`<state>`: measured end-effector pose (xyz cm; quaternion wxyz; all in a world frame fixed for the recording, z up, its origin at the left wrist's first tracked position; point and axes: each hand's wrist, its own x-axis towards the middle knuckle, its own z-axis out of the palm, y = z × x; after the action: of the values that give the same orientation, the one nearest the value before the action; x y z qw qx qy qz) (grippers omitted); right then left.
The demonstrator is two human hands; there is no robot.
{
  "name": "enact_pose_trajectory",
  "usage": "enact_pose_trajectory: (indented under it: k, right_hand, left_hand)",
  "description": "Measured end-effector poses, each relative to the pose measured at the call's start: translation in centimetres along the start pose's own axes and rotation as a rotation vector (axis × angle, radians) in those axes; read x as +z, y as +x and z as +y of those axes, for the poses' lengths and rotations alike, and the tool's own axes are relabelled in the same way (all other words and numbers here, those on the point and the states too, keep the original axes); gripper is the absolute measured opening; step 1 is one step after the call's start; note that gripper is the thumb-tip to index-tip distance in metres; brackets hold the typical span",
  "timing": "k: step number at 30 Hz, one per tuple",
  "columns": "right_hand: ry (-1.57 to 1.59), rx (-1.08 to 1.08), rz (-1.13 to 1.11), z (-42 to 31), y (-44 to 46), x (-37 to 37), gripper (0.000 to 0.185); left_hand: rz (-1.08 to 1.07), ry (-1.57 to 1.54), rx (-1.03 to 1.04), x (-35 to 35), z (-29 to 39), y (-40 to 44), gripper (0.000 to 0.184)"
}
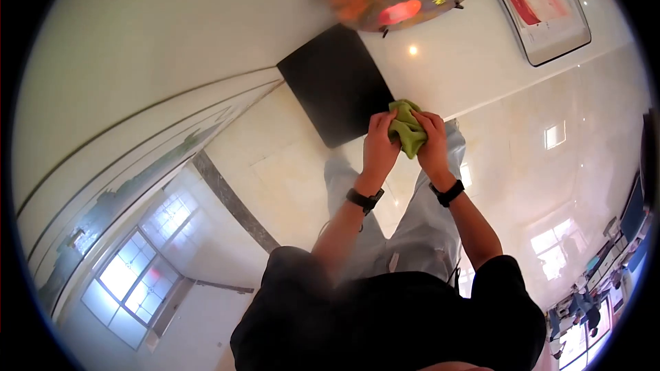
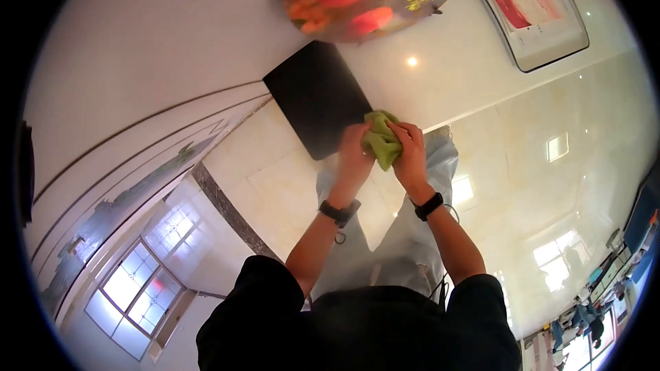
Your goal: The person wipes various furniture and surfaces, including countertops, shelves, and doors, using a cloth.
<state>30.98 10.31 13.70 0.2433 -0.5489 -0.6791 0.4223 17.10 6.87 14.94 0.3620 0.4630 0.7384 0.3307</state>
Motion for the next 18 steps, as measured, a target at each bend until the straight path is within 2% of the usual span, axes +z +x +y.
enact_pose_trajectory:
  k: [4,6,9,11,14,18]
  right_hand:
    - [-0.121,-0.125,0.057,2.5,6.0,2.7,0.048]
    - [-0.099,-0.124,0.022,3.1,7.8,2.8,0.051]
    - [-0.084,-0.102,0.012,4.0,10.8,1.5,0.052]
    - [-0.105,-0.061,0.042,4.7,12.9,-0.2,0.050]
    - [-0.134,-0.020,0.125,7.2,16.2,-4.2,0.050]
    - [-0.188,0.025,0.110,10.1,18.9,-11.5,0.051]
  left_hand:
    - [0.167,0.171,-0.097,4.6,-1.6,3.7,0.055]
    - [0.147,0.245,-0.134,5.2,-2.3,5.4,0.045]
    - [0.143,0.282,-0.119,5.6,0.2,8.6,0.037]
    - [0.152,0.227,-0.042,6.8,2.1,11.0,0.033]
    - [0.185,0.042,-0.074,11.6,4.6,14.9,0.034]
    - [0.120,0.137,0.055,17.0,9.5,17.6,0.033]
